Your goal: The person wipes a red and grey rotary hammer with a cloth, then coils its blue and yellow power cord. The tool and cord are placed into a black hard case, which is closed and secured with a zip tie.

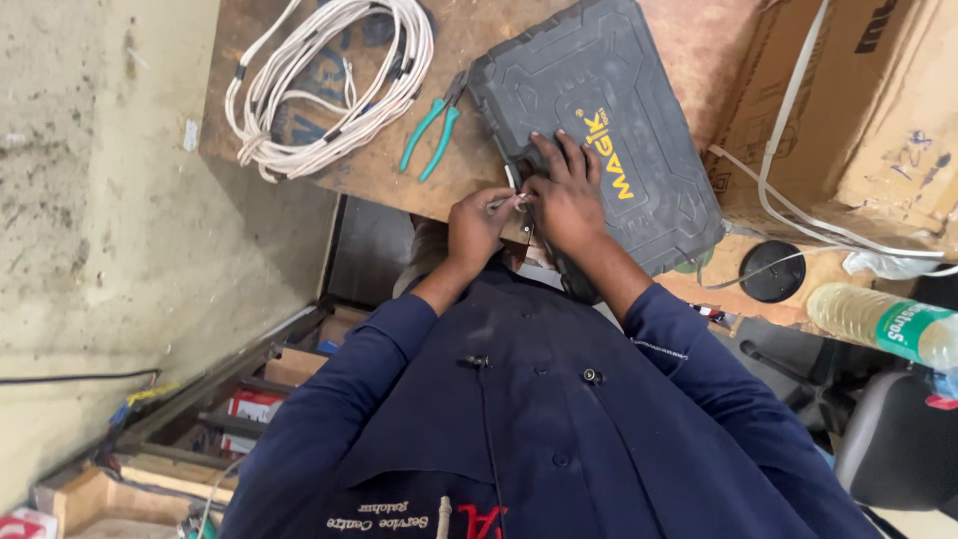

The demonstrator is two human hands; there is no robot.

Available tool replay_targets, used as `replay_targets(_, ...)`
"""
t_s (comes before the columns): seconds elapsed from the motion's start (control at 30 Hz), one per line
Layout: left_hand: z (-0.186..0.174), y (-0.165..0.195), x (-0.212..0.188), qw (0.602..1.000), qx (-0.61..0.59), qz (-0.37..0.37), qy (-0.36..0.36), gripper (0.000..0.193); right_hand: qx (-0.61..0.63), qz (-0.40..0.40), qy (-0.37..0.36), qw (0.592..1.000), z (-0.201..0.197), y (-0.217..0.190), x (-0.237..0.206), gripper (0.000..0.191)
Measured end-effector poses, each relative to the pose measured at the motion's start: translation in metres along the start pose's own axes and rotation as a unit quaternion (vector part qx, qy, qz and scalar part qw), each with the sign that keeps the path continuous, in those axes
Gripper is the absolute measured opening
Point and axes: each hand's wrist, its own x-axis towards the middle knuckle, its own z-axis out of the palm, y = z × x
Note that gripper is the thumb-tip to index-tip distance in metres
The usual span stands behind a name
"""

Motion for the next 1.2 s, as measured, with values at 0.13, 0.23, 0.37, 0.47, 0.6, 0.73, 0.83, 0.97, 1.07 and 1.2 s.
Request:
replay_targets(0.13,0.006,0.003,-0.011,0.994,-0.11,-0.021,0.009,0.021,-0.003,-0.008,0.01,1.0,0.004,0.004,-0.002,0.01)
replay_targets(0.23,0.016,-0.002,-0.016,0.998,-0.05,-0.001,0.033,0.014,-0.001,-0.017,0.017,1.0,0.006,0.006,-0.005,0.01)
replay_targets(0.37,0.025,-0.011,-0.008,0.998,-0.051,-0.046,-0.013,0.009,0.004,0.002,0.014,1.0,0.006,0.004,-0.006,0.01)
replay_targets(0.47,0.021,-0.02,0.007,0.907,-0.28,-0.265,-0.171,0.008,0.017,-0.002,0.023,1.0,0.002,0.004,-0.006,0.011)
replay_targets(0.6,0.012,-0.024,0.016,0.773,-0.468,-0.347,-0.25,0.018,0.059,-0.045,0.022,0.997,-0.008,0.009,-0.009,0.016)
replay_targets(0.73,0.009,-0.025,0.014,0.738,-0.515,-0.362,-0.242,0.018,0.07,-0.057,-0.021,0.996,-0.011,0.014,-0.012,0.017)
replay_targets(0.83,0.006,-0.027,0.013,0.75,-0.505,-0.348,-0.247,0.021,0.06,-0.054,-0.024,0.996,-0.01,0.015,-0.012,0.014)
replay_targets(0.97,0.0,-0.033,0.017,0.865,-0.34,-0.236,-0.282,0.026,0.073,-0.055,-0.021,0.996,-0.007,0.015,-0.011,0.013)
replay_targets(1.07,-0.008,-0.031,0.015,0.955,-0.094,-0.154,-0.234,0.019,0.072,-0.065,-0.004,0.995,-0.005,0.014,-0.009,0.016)
replay_targets(1.2,-0.023,-0.021,0.012,0.975,0.16,0.104,-0.11,0.011,0.029,-0.08,-0.013,0.996,-0.001,0.015,-0.008,0.013)
